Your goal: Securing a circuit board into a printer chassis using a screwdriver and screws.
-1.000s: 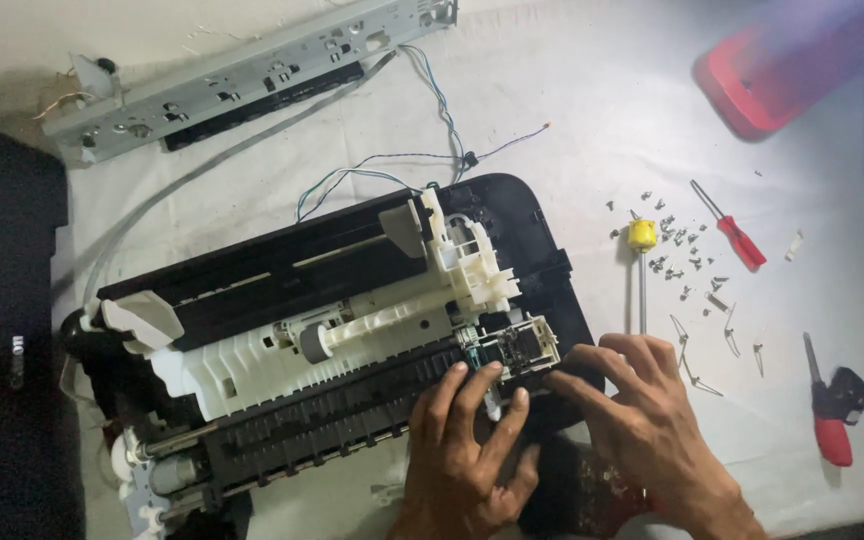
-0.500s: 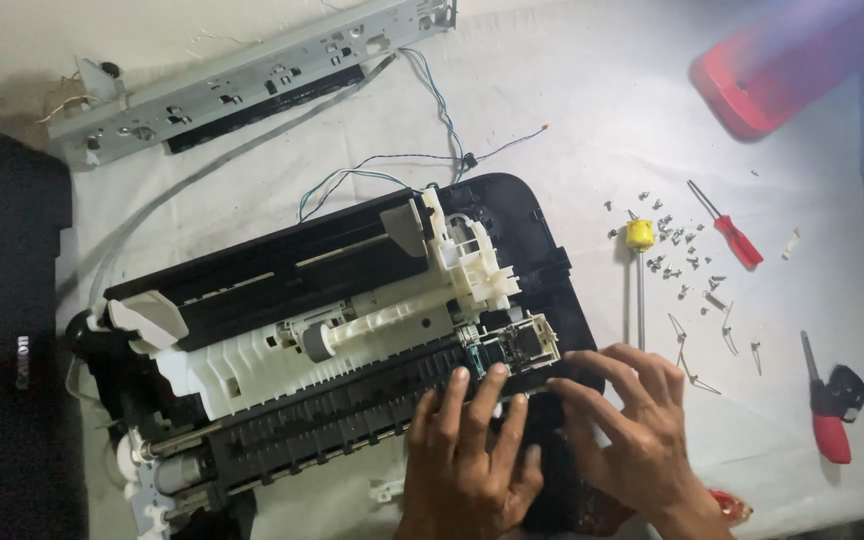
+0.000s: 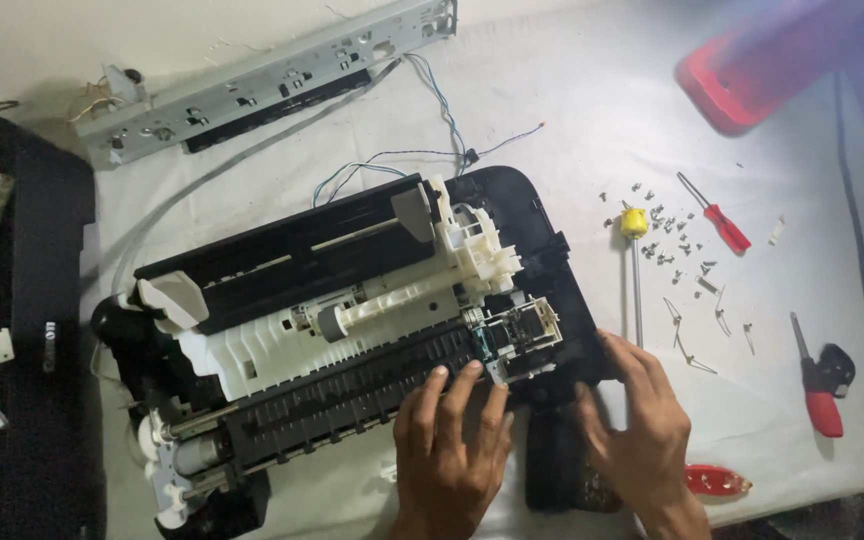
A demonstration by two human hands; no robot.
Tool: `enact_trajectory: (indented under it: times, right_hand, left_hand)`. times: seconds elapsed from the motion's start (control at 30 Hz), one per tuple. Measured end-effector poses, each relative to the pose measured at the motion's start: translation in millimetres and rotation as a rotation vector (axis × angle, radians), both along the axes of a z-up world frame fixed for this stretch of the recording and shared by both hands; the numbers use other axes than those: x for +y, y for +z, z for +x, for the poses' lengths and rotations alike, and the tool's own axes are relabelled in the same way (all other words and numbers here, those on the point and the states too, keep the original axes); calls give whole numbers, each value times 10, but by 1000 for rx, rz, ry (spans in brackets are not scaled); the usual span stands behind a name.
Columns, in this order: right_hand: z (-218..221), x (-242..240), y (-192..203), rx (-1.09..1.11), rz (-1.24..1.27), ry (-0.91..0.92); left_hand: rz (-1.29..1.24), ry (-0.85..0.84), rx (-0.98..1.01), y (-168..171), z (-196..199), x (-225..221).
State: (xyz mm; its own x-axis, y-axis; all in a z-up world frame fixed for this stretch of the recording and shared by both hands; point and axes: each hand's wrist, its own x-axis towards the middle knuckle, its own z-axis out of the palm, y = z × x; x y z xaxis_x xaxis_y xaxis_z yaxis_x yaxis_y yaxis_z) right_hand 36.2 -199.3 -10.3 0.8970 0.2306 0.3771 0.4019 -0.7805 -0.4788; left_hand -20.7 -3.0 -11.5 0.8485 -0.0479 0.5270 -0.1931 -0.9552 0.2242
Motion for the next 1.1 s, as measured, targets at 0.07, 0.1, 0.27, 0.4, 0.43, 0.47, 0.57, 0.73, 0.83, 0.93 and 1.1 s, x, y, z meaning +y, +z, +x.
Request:
enact_trajectory:
  times: [0.07,0.1,0.27,0.4,0.43,0.47,0.57,0.73,0.83,0.93,1.1]
  right_hand:
    - [-29,-23,-51,-7,15,9]
    - [-46,-35,-74,-7,25,12]
    - [-159,-45,-54,20,7,4]
    - [-92,51,170,54,9,23]
    - [-68,45,146,54,10,28]
    - [-43,44,121,60,-149,12]
    - [53,6,57,2,-274,14]
    - [138,237,439,-161,-114,74]
    - [112,487,597,-166,9,145]
    - [74,703,686,-166,45,192]
    - [-43,1022,832,-79,86,470]
  left_hand:
    - [15,30,10,-61,-40,0]
    - [26,55,29,-90,-55,2]
    - [8,53,28,-61,-71,-12]
    - [-24,4,13,-29,-119,60]
    - [-23,8,13,34,-154,92]
    - [-66,12,-3,97,-189,129]
    - [-131,63,-79,226,-300,251]
    - [-254,290,-31,308,-617,456]
    - [-332,308,-26,385,-755,625]
    - [-383,355,-58,400,-844,790]
    - [-349,306,-152,416,-953,1015]
